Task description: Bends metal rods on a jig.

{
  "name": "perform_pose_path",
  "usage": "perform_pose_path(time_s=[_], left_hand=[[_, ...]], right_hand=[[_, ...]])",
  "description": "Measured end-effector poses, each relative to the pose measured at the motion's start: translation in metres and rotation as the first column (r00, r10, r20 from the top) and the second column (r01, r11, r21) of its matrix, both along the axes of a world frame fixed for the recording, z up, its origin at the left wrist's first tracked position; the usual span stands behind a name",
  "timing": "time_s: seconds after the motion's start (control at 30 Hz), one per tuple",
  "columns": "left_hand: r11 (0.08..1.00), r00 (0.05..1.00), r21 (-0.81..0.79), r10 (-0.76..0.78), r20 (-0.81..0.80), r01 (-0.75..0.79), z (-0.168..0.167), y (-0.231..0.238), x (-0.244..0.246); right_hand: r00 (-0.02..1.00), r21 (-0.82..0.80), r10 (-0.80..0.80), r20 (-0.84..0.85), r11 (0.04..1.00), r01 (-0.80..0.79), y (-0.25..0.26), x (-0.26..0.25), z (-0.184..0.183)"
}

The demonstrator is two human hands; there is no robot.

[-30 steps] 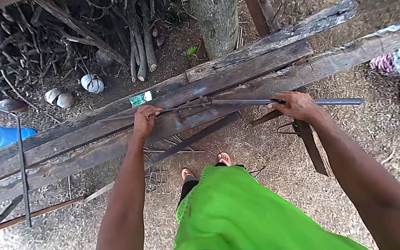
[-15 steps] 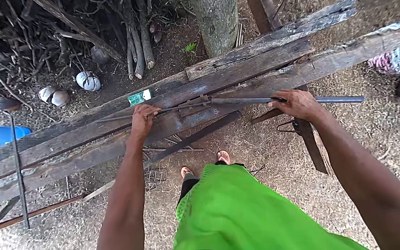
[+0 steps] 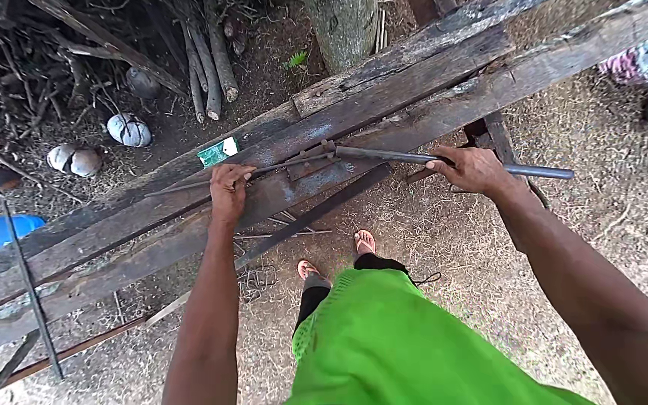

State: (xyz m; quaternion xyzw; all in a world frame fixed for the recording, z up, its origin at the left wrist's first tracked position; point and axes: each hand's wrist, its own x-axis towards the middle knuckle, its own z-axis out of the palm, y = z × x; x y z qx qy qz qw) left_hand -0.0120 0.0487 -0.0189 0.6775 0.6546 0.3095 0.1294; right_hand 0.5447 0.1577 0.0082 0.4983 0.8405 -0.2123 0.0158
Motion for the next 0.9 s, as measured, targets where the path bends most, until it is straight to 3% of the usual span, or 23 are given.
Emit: perform_pose_path(time_s=[0.17, 0.43, 0.63, 0.77, 0.9], left_hand=[[0.994, 0.998, 0.092, 0.066, -0.022, -0.064, -0.013, -0.002, 0.005], [0.993, 0.996, 0.104, 0.067, -0.057, -0.060, -0.017, -0.002, 0.002], [0.995, 0.997, 0.088, 0.049, -0.066, -0.043, -0.016, -0.003, 0.001], [0.994, 0.996, 0.094, 0.054, -0.067, -0.048, -0.015, -0.002, 0.003], [0.997, 0.994, 0.062, 0.058, -0.090, -0.052, -0.013, 0.002, 0.004]], right_hand=[[0.999, 0.076, -0.017, 0.036, 0.997, 0.014, -0.006, -0.004, -0.002], [0.987, 0.138, -0.113, 0.118, 0.986, 0.097, -0.027, -0.015, 0.010], [0.952, 0.145, -0.267, 0.150, 0.959, 0.246, -0.070, -0.034, 0.016], [0.856, 0.148, -0.502, 0.119, 0.862, 0.485, -0.141, -0.076, 0.010], [0.676, 0.187, -0.733, 0.076, 0.677, 0.712, -0.209, -0.150, 0.005]])
